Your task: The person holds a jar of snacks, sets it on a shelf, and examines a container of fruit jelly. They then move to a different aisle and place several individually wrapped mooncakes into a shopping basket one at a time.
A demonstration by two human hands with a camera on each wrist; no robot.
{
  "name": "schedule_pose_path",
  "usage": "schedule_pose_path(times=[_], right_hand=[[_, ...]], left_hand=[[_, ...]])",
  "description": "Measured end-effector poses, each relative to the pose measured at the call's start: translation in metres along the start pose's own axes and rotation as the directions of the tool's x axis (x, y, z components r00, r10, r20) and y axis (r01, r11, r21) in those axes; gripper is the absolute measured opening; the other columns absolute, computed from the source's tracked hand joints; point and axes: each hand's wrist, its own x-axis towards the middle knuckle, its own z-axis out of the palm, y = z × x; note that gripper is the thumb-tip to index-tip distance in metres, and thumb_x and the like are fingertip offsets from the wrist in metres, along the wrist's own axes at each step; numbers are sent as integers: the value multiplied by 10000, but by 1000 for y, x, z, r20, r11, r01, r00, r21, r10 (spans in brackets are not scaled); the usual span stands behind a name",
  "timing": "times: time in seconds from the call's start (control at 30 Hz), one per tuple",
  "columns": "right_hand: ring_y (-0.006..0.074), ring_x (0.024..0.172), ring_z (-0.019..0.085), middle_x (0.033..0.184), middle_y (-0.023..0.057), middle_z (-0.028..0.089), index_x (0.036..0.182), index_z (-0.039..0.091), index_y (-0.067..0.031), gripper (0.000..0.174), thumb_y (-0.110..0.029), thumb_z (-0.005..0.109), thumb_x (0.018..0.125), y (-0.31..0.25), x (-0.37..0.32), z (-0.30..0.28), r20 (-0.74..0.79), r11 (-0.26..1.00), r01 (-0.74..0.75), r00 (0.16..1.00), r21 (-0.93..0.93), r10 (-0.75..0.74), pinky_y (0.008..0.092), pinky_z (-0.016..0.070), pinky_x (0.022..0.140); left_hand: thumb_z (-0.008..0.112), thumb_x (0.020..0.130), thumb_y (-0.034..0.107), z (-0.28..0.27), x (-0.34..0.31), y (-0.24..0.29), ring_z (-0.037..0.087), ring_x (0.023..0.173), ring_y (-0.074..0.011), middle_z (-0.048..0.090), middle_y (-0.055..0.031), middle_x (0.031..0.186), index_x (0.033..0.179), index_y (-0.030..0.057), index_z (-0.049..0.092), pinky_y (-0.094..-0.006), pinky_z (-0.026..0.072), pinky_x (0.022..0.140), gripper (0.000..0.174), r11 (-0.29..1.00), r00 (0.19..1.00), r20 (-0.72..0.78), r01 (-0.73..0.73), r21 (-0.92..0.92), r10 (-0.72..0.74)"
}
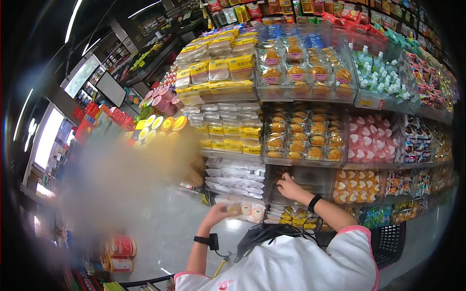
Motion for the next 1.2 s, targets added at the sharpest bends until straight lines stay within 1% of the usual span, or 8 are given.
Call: schedule_pose_path(times=[0.07,0.3,0.37,0.43,0.57,0.83,1.03,1.2], right_hand=[[362,1005,485,1028,180,491,985,623,-51,251,-252,549,856,0,-6,2,-34,994,96,995,59,-94,433,433,805],[299,833,568,927,210,576,915,641,-36,313,-321,514,902,-37,-18,-35,-14,906,71,997,417,-71,347,452,745],[167,836,543,1004,121,585,1008,607,-46,395,-413,488,921,-32,-18,-29,159,666,-116,987,737,-4,318,453,709],[114,851,520,1017,58,575,1072,577,-50,443,-455,483,918,-41,-27,-34,302,237,-298,953,925,18,304,453,695],[93,900,527,1008,15,547,1129,532,-42,411,-392,528,913,-48,-38,-45,293,189,-276,954,942,-66,256,480,731],[87,797,555,955,28,569,1103,531,-3,355,-197,664,837,-17,-29,-20,227,471,-206,974,858,12,235,496,645],[116,703,566,883,61,599,1076,566,2,358,-190,692,801,32,-11,3,242,539,-381,919,752,313,251,478,575],[185,756,603,931,100,619,1061,582,-13,400,-160,748,728,66,8,29,253,755,-564,825,333,505,290,481,630]], left_hand=[[783,712,312,0,18,27,489,645,-48,589,21,718,870,1,646,-221,400,570,374,991,997,64,28,128,-37],[767,737,173,40,74,50,593,834,-87,646,-43,923,1029,-24,586,-243,475,737,396,994,985,136,-100,-37,104],[764,738,159,40,64,87,597,841,-91,646,-54,933,1067,-31,566,-244,478,746,428,988,978,164,-111,-106,127],[756,747,160,39,50,123,598,834,-92,646,-58,927,1081,-33,558,-238,476,739,434,954,966,182,-128,-271,182],[715,789,197,44,50,137,600,807,-100,649,-73,897,1103,-36,551,-238,475,719,424,953,979,158,-75,-294,125],[532,926,196,56,74,98,594,889,-120,640,-70,961,1121,-28,551,-261,475,806,298,855,926,279,-80,-513,253],[504,936,177,39,43,86,597,935,-144,633,-90,1011,1150,-9,550,-276,474,842,287,870,966,110,-159,-467,235],[541,913,166,16,0,56,622,861,-153,649,-97,937,1149,7,538,-271,487,776,285,963,967,-28,-253,-90,252]])
